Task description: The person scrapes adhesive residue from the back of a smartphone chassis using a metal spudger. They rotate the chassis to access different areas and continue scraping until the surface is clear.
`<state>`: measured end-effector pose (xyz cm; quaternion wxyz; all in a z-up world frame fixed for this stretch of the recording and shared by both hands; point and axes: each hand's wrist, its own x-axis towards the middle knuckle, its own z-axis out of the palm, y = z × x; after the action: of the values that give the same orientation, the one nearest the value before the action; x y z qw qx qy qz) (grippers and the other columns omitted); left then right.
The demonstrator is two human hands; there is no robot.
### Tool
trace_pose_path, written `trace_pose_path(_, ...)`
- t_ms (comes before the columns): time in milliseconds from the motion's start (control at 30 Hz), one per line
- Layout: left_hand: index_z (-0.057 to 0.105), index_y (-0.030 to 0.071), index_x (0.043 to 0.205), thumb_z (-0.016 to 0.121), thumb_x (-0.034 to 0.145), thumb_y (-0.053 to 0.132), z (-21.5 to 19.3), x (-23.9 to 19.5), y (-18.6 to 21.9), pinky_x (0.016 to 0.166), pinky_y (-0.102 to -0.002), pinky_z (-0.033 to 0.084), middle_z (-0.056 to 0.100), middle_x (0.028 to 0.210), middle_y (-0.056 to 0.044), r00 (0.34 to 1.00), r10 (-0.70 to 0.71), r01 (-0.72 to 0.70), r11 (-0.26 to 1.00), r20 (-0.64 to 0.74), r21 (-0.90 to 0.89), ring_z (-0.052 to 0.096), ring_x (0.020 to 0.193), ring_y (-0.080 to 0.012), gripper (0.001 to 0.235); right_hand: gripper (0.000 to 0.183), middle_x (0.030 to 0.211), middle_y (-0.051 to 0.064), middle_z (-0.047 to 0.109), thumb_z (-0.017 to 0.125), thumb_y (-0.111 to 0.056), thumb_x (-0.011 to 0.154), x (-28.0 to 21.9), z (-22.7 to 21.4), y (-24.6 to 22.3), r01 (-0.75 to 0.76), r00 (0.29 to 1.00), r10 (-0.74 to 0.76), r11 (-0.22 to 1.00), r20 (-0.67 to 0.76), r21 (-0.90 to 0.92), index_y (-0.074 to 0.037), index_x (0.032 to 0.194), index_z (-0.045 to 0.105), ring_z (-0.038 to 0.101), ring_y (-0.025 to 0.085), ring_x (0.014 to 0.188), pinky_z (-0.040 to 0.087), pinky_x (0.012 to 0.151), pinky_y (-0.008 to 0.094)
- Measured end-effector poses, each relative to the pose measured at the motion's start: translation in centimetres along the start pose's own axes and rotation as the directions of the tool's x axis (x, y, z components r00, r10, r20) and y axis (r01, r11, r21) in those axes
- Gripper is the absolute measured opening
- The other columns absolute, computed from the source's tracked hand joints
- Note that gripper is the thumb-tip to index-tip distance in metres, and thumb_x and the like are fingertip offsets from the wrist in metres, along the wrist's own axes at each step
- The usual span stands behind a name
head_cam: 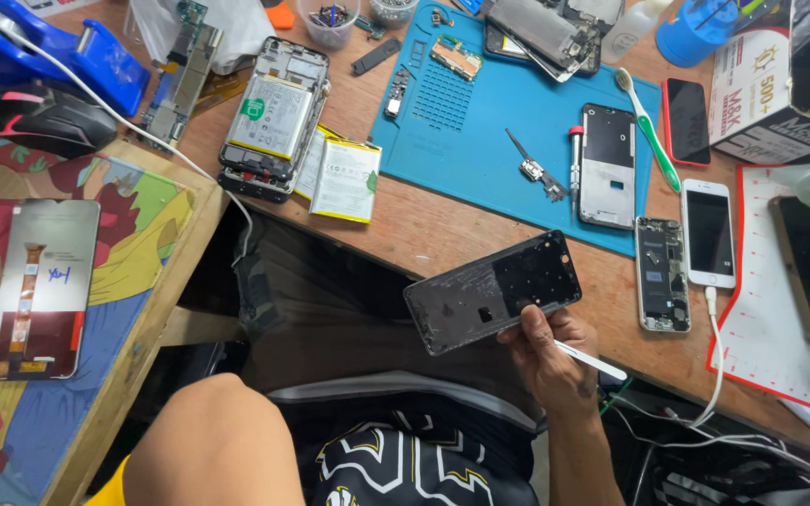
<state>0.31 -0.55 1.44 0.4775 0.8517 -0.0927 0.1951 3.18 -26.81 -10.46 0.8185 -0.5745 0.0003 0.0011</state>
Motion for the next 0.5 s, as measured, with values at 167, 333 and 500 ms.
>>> trace_pose_path(167, 0.064, 0.004, 0.111, 0.078, 0.089, 0.011, 0.8, -0.8, -0.6, 0.078, -0.033, 0.059, 0.070, 0.102, -0.012, 0.993, -0.083, 0.089, 0.994, 0.087, -0.064, 0.070, 0.089, -0.0205, 0.027, 0.022, 0.077, 0.012, 0.071, 0.063, -0.019, 0.103, -0.4, 0.4, 0.1, -0.104, 0.993, 0.099, 0.990, -0.058, -0.094, 0.001, 0.095, 0.067, 0.054, 0.009, 0.056, 0.040, 0.049, 0.021)
trace_pose_path(333, 0.065, 0.005, 0.112, 0.077, 0.091, 0.011, 2.0, -1.1, -0.2, 0.079, -0.032, 0.059, 0.070, 0.104, -0.012, 0.986, -0.095, 0.115, 0.982, 0.136, -0.152, 0.070, 0.090, -0.0207, 0.025, 0.025, 0.076, 0.010, 0.071, 0.063, -0.022, 0.103, -1.3, -0.1, -0.2, -0.096, 0.995, 0.089, 0.982, -0.051, -0.161, 0.001, 0.094, 0.069, 0.054, 0.008, 0.057, 0.042, 0.050, 0.021)
trace_pose_path(500, 0.065, 0.005, 0.114, 0.077, 0.093, 0.010, 0.6, -1.4, -0.8, 0.079, -0.032, 0.059, 0.070, 0.106, -0.012, 0.984, -0.123, 0.146, 0.970, 0.126, -0.193, 0.071, 0.091, -0.0209, 0.024, 0.023, 0.076, 0.010, 0.071, 0.065, -0.021, 0.101, -1.0, -0.8, 0.0, -0.102, 0.993, 0.095, 0.990, -0.065, -0.101, 0.000, 0.095, 0.068, 0.054, 0.007, 0.054, 0.038, 0.046, 0.020)
